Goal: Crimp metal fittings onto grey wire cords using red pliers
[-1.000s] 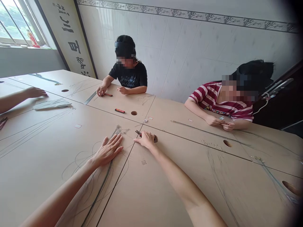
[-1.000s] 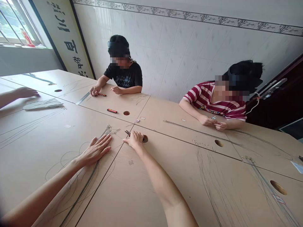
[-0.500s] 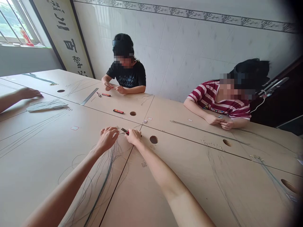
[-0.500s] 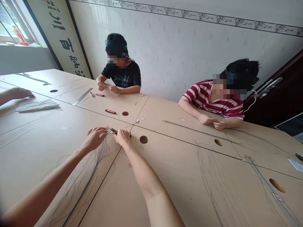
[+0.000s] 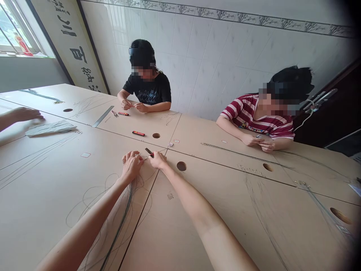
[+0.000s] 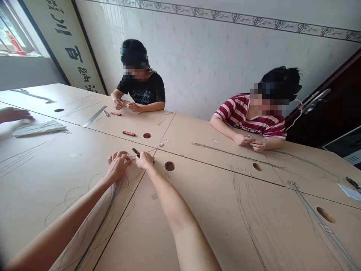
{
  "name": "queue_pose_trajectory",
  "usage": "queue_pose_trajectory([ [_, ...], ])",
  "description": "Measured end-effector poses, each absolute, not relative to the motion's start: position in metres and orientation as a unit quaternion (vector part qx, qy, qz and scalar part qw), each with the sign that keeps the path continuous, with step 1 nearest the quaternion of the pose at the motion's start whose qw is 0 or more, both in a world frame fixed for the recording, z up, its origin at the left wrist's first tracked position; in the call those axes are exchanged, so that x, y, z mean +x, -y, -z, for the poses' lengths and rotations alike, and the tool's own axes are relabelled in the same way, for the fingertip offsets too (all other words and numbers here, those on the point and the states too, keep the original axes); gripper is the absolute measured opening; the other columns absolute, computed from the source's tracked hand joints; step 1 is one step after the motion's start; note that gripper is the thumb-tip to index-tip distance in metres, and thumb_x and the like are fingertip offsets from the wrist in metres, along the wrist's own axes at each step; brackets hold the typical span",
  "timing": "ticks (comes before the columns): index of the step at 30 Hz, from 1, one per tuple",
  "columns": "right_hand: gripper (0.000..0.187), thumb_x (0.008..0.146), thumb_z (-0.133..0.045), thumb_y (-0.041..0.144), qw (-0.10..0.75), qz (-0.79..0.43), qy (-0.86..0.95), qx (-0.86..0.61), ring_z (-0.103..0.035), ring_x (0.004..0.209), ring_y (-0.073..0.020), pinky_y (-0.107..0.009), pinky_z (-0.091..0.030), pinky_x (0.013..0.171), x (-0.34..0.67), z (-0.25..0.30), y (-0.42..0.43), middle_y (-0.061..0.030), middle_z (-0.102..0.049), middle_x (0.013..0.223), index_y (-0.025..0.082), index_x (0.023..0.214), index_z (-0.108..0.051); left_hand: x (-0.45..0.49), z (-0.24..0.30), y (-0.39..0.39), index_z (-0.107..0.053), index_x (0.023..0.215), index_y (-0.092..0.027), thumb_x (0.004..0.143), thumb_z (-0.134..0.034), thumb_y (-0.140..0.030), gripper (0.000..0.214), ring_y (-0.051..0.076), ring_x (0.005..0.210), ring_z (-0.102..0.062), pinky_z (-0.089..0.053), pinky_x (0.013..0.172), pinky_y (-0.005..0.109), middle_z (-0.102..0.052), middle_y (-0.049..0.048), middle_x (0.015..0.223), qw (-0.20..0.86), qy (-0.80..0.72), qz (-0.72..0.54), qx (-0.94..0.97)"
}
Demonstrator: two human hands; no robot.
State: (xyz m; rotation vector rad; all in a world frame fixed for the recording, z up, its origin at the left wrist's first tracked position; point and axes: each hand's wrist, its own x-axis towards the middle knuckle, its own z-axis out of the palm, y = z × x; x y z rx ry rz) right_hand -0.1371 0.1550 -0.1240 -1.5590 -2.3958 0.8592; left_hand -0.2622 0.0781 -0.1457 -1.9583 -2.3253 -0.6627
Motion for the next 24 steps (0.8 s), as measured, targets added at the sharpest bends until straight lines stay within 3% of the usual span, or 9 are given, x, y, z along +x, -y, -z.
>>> queue_pose_trajectory([
  [9, 0.029, 0.092, -0.055, 0.035, 0.149, -0.424, 0.744, -0.494, -0.062, 0.089, -0.0169, -0.035, -0.054, 0.076, -0.119, 0.117, -0.163, -0.006, -0.062, 0.106, 0.013, 0.111, -0.059, -0.265, 0.147, -0.081, -0.064, 0.077, -0.02, 0.086, -0.041, -0.027, 0.025, 0.032, 0.122, -0.039, -0.026, 0.101, 0.054, -0.057, 0.0133, 0.122, 0.017, 0.752, 0.211, -0.624],
  [15, 0.03, 0.091, -0.055, 0.035, 0.17, -0.484, 0.713, -0.478, -0.062, 0.092, -0.0183, -0.036, -0.054, 0.078, -0.111, 0.114, -0.158, -0.0064, -0.061, 0.109, 0.013, 0.113, -0.058, -0.266, 0.144, -0.081, -0.062, 0.078, -0.02, 0.085, -0.043, -0.027, 0.021, 0.032, 0.122, -0.039, -0.026, 0.101, 0.053, -0.058, 0.0125, 0.121, 0.011, 0.751, 0.212, -0.625],
  [18, 0.031, 0.091, -0.056, 0.035, 0.169, -0.503, 0.703, -0.473, -0.061, 0.094, -0.0192, -0.037, -0.053, 0.08, -0.111, 0.112, -0.157, -0.0066, -0.06, 0.111, 0.013, 0.113, -0.058, -0.265, 0.141, -0.082, -0.063, 0.085, -0.021, 0.081, -0.047, -0.024, 0.018, 0.033, 0.121, -0.041, -0.028, 0.1, 0.053, -0.058, 0.0119, 0.121, 0.002, 0.752, 0.216, -0.623],
  [24, 0.032, 0.091, -0.055, 0.036, 0.162, -0.51, 0.7, -0.473, -0.061, 0.097, -0.0204, -0.039, -0.052, 0.083, -0.109, 0.108, -0.156, -0.0069, -0.06, 0.113, 0.013, 0.114, -0.058, -0.258, 0.139, -0.092, -0.062, 0.105, -0.025, 0.077, -0.047, -0.018, 0.033, 0.03, 0.122, -0.04, -0.029, 0.101, 0.048, -0.055, 0.0074, 0.127, -0.017, 0.74, 0.222, -0.634],
])
